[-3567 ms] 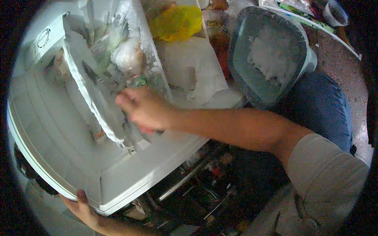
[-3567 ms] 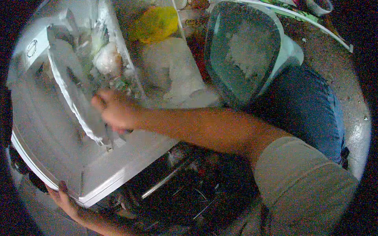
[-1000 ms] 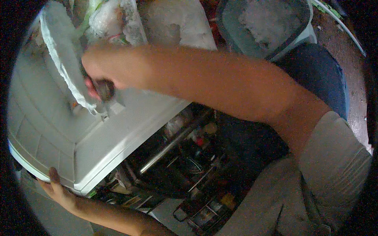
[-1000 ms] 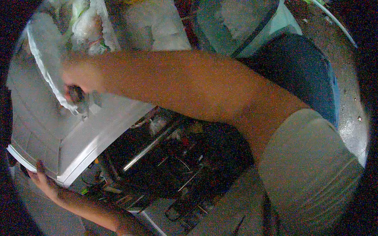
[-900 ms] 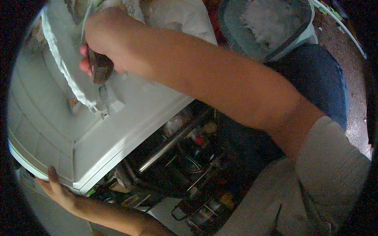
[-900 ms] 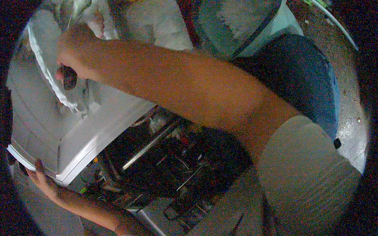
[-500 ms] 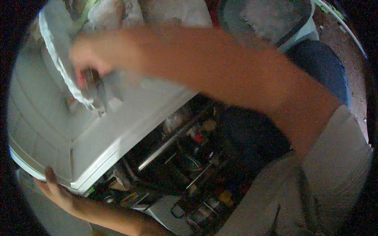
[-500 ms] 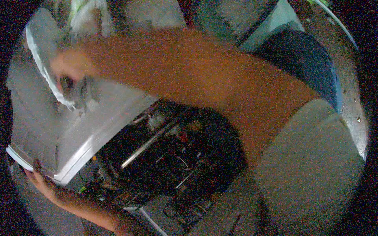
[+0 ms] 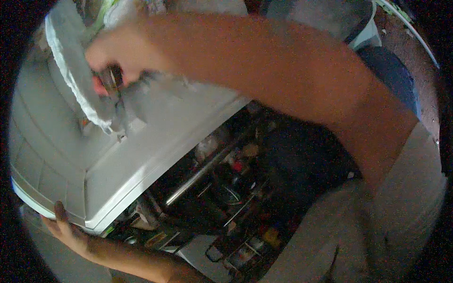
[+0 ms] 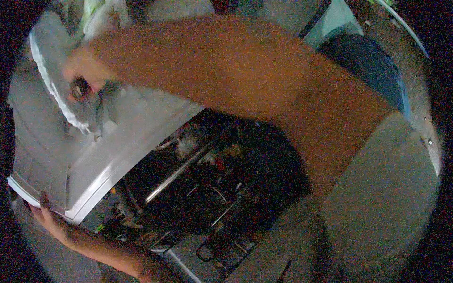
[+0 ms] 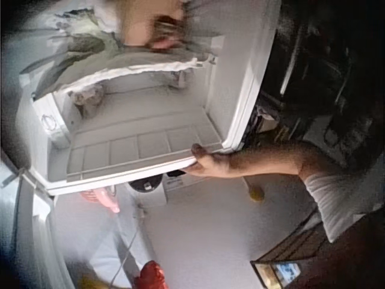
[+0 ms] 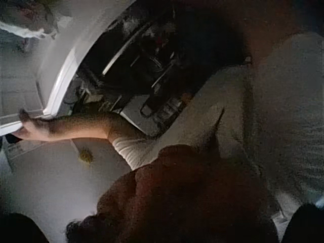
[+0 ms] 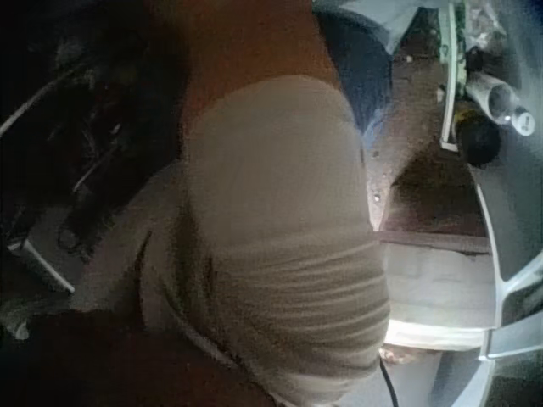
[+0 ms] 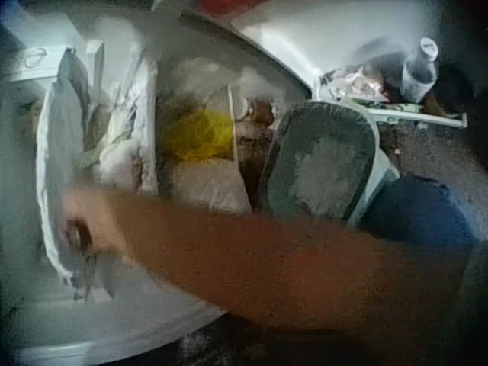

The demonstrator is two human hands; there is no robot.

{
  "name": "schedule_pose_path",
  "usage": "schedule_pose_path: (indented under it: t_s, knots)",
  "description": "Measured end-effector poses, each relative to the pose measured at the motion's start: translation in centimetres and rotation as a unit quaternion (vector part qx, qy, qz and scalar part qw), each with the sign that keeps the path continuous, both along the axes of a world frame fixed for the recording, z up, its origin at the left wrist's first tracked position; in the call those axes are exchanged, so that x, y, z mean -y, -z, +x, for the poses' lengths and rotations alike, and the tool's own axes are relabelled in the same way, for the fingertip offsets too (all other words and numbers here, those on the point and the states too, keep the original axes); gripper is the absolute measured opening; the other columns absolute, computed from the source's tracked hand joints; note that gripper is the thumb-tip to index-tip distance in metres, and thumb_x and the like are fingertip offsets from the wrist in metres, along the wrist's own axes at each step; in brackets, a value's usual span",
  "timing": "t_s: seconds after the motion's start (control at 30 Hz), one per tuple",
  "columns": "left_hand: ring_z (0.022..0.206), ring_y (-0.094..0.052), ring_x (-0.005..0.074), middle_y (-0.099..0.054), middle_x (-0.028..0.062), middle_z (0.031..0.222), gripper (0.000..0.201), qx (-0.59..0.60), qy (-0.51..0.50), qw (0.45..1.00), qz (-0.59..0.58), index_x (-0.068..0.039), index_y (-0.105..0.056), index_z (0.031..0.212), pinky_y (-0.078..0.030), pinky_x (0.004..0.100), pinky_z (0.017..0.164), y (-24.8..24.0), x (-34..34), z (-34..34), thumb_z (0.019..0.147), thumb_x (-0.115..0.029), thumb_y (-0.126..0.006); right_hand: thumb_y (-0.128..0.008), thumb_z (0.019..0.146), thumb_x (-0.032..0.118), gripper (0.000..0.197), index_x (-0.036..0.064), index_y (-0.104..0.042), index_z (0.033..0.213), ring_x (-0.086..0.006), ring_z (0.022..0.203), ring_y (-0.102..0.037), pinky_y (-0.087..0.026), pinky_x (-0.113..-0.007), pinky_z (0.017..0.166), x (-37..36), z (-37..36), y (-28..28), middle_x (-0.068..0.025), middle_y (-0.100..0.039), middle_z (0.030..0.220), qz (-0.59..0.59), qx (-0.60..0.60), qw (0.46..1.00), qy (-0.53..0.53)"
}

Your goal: The person scrapes built-up ice from the inside walls and shelves of a freezer using a knife and a spatula, placing the ice chunks into a plastic bin.

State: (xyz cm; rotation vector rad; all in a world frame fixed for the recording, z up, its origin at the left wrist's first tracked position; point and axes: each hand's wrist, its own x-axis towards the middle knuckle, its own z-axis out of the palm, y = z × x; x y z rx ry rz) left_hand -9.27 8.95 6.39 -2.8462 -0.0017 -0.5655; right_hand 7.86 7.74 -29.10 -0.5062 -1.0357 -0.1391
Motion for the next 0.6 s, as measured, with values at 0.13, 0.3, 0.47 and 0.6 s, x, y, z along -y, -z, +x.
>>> schedule_pose_path:
  t_s: [0.13, 0.3, 0.47, 0.6]
  knots:
    - [0.122, -0.048, 0.0324, -0.050, 0.0224, 0.135, 0.077, 0.006, -0.022, 1.000, 0.015, 0.009, -0.037, 0.141, -0.033, 0.0433, 0.107, 0.1, -0.5, -1.5, 0.082, -0.025, -0.073, -0.045, 0.089, 0.006, 0.019, 0.0016, -0.063, 0.091, -0.0238, 0.057, -0.058, -0.050, -0.043, 0.049, -1.5, -1.5, -0.5, -0.0108, -0.061, 0.071, 0.053, -0.294, 0.874, -0.384]
    - [0.121, -0.049, 0.0315, -0.050, 0.0221, 0.134, 0.079, -0.020, 0.004, 1.000, 0.020, 0.009, -0.037, 0.142, -0.033, 0.0417, 0.107, -0.3, 0.5, 0.7, 0.081, -0.026, -0.073, -0.046, 0.086, 0.010, 0.020, 0.0029, -0.064, 0.082, -0.0192, 0.059, -0.058, -0.049, -0.041, 0.054, -0.3, 2.3, -0.2, -0.0088, -0.062, 0.066, -0.063, -0.186, 0.952, -0.233]
    - [0.121, -0.048, 0.0294, -0.050, 0.0215, 0.135, 0.074, -0.018, 0.006, 1.000, 0.005, 0.009, -0.039, 0.140, -0.033, 0.0400, 0.107, -0.5, -0.4, -0.8, 0.082, -0.024, -0.072, -0.052, 0.084, 0.012, 0.014, 0.0082, -0.063, 0.077, -0.0151, 0.058, -0.058, -0.048, -0.035, 0.050, 4.3, -2.4, 0.0, -0.0043, -0.060, 0.065, 0.033, -0.375, 0.801, -0.465]
    - [0.122, -0.047, 0.0306, -0.048, 0.0227, 0.136, 0.076, 0.003, -0.004, 1.000, 0.010, 0.008, -0.038, 0.142, -0.033, 0.0414, 0.106, 0.0, -0.4, -0.5, 0.082, -0.025, -0.071, -0.061, 0.080, 0.012, 0.009, 0.0082, -0.062, 0.088, -0.0205, 0.065, -0.062, -0.051, -0.036, 0.054, 0.8, -0.6, -0.7, -0.0068, -0.060, 0.070, -0.025, -0.267, 0.938, -0.221]
